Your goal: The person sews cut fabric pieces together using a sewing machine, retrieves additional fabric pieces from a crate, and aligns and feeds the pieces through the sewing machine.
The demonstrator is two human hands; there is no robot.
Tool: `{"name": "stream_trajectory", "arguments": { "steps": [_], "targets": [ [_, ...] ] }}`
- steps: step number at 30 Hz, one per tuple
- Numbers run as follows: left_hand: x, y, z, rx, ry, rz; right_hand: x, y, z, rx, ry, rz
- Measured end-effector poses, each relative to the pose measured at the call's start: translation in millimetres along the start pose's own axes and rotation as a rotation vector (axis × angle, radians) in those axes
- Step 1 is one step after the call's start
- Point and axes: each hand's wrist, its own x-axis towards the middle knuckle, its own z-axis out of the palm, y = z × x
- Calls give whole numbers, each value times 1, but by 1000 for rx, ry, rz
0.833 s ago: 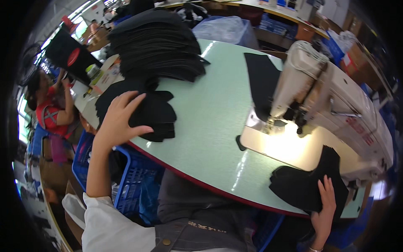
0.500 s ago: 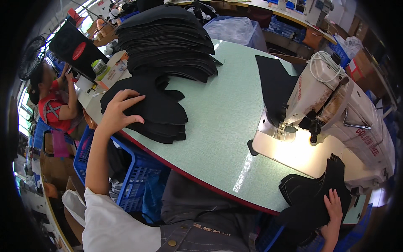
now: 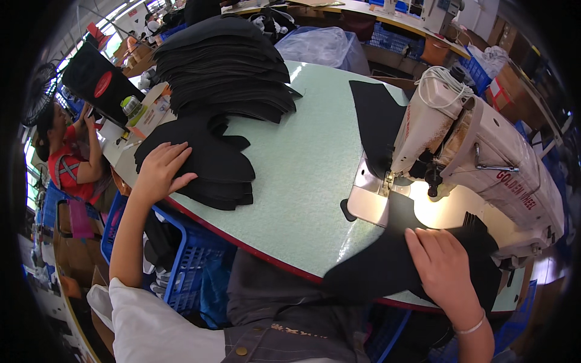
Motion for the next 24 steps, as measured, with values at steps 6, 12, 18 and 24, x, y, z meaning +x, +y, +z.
{"name": "stream_trajectory", "arguments": {
  "steps": [6, 12, 18, 24],
  "targets": [
    [1, 0, 7, 64, -12, 23, 43, 19, 23, 60, 24, -236],
    [14, -29, 1, -693, -137, -603, 38, 12, 63, 308, -6, -104],
    [30, -16, 6, -410, -203, -372, 25, 14, 65, 284, -73, -110],
    [100, 102, -46, -423, -154, -231, 19, 12, 57, 15, 40, -68]
  ]
}}
